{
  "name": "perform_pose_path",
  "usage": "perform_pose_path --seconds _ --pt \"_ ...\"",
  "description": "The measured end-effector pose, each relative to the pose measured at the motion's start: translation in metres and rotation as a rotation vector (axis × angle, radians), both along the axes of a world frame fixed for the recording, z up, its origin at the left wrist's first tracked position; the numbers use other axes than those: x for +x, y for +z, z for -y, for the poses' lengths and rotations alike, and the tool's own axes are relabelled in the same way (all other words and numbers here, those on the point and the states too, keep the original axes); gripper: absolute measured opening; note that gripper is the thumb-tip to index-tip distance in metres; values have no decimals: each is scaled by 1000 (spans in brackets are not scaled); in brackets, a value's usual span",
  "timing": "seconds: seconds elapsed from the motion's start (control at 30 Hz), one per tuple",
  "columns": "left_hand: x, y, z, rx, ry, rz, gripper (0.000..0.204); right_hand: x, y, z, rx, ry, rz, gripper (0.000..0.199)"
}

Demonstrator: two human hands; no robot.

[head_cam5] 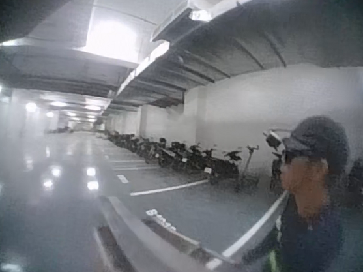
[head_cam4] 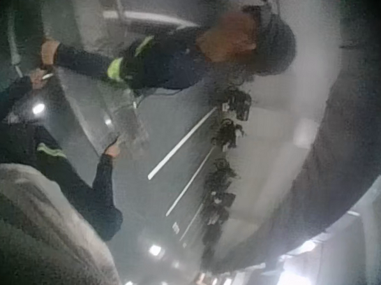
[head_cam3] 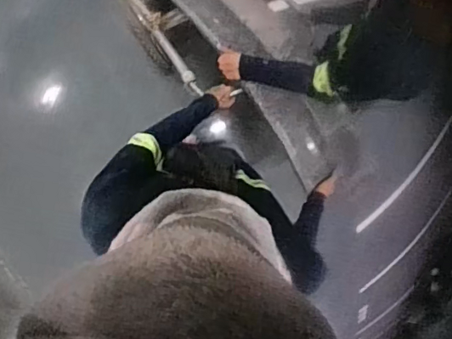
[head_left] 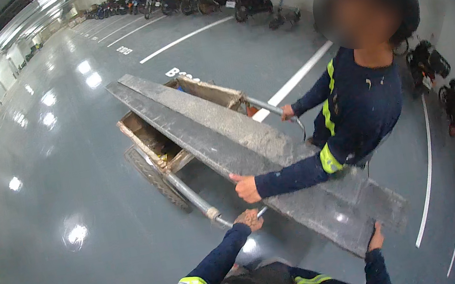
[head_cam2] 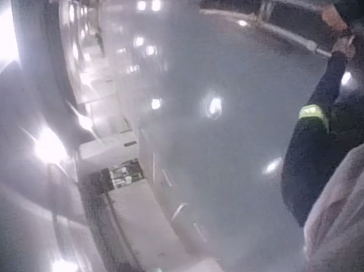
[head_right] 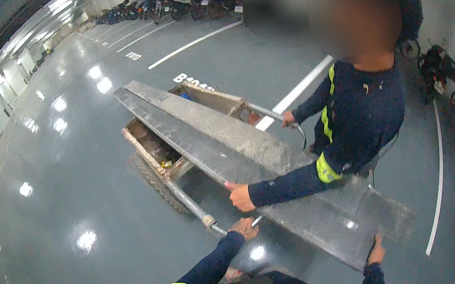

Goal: The person pulls a long metal cart with both hands along a curved ramp and into an indoor parking garage. The cart is moved continuously from the outdoor ramp into the interior space.

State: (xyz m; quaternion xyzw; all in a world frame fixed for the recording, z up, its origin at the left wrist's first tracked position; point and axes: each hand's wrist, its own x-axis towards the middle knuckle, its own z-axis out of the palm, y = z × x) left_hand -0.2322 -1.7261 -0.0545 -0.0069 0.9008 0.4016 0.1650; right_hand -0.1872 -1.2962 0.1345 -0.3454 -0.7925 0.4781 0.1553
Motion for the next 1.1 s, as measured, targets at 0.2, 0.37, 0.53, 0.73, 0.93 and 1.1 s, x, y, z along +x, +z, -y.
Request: perform_pose_path --seconds 0.2,0.37,0.53,0.73,0.93,1.1 --pt "-1 -4 7 -9 30 -11 34 -5 -23 -11 -48 7 23 59" --pt "-52 -11 -98 -25 46 65 36 -62 -45 -109 -181 -41 -59 59" --pt "-71 -37 -124 -95 -85 147 42 -64 -83 -144 -199 -36 30 68" --pt "-97 -47 -123 -118 -10 110 47 -77 -108 -133 -280 -67 -6 63" --pt "-127 -22 -127 -164 -49 -4 47 -107 -119 -174 -249 -45 -2 67" --pt "-160 -28 -158 -199 17 -36 50 -157 -87 -166 -277 3 80 69"
